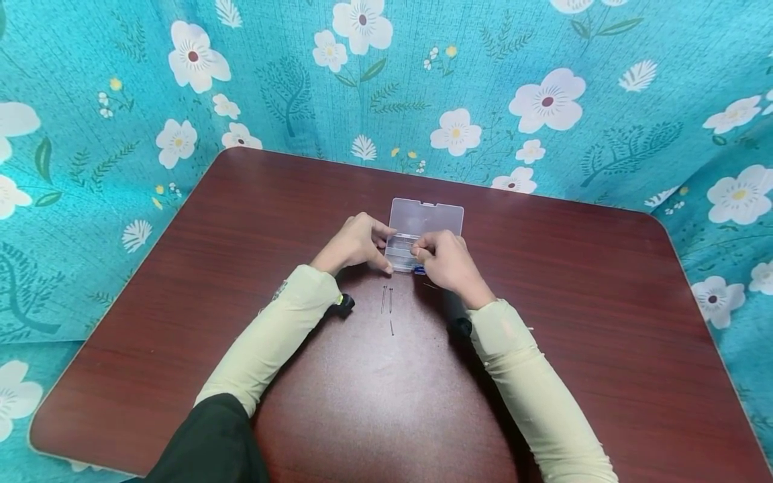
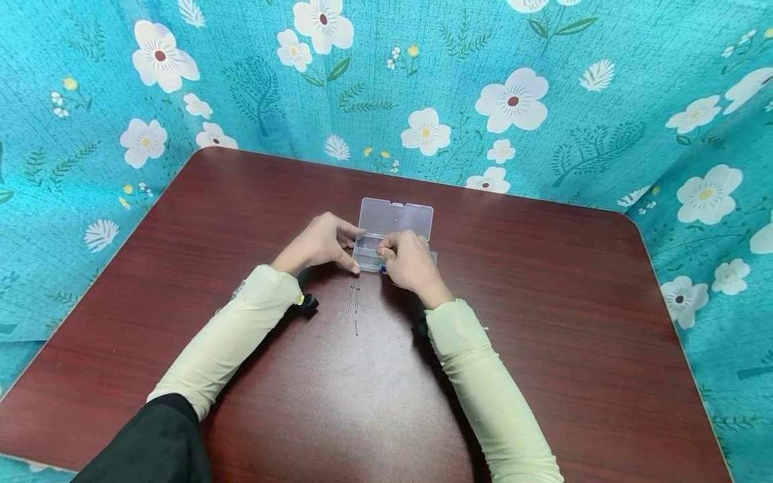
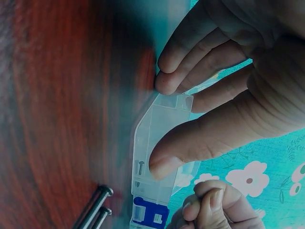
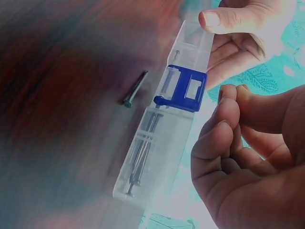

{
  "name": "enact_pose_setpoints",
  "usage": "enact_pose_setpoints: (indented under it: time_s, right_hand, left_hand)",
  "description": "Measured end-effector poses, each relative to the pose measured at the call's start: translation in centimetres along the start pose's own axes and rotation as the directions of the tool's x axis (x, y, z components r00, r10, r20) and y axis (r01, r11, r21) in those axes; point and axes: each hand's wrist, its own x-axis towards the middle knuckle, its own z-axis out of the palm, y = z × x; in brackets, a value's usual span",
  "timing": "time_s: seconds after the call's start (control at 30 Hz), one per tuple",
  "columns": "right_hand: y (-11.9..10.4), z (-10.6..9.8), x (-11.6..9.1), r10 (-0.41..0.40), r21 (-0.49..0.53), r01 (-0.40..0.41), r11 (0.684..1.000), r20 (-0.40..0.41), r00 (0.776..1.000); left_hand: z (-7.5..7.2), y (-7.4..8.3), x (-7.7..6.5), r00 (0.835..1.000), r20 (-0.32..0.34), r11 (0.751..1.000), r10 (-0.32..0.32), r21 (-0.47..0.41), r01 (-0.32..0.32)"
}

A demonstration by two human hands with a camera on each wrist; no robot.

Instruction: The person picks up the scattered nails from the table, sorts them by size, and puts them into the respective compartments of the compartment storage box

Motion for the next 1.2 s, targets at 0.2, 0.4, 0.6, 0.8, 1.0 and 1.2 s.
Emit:
enact_pose_setpoints:
  time_s: [0.2,0.4,0.6,0.8,1.0,1.2]
  right_hand:
    - [0.5,-0.6,-1.0,0.015,-0.015,-0.015,1.0,0.001,1.0]
    - [1.1,-0.9,-1.8,0.025,-0.024,-0.025,0.999,0.012,1.0]
    - [1.4,-1.0,-2.3,0.021,-0.054,-0.021,0.998,0.003,1.0]
    - [1.5,-1.2,-2.9,0.025,-0.106,-0.023,0.994,0.015,1.0]
    - [1.5,-1.0,-3.8,0.017,-0.185,-0.012,0.983,0.024,1.0]
    - [1.6,-0.4,-4.4,0.014,-0.291,-0.006,0.957,0.025,1.0]
  left_hand:
    - [0.1,-0.1,0.0,1.0,-0.007,1.0,0.01,0.011,-0.01]
    - [0.1,-0.1,-0.1,1.0,-0.012,1.0,0.011,0.015,-0.011]
    - [0.2,-0.1,0.0,1.0,-0.018,1.0,0.016,0.018,-0.016]
    - [0.1,-0.3,0.0,1.0,-0.014,1.0,0.016,0.022,-0.015]
    - [0.1,-0.2,0.0,1.0,-0.014,1.0,0.016,0.02,-0.016]
    - [0.1,-0.3,0.1,1.0,-0.013,1.0,0.017,0.021,-0.017]
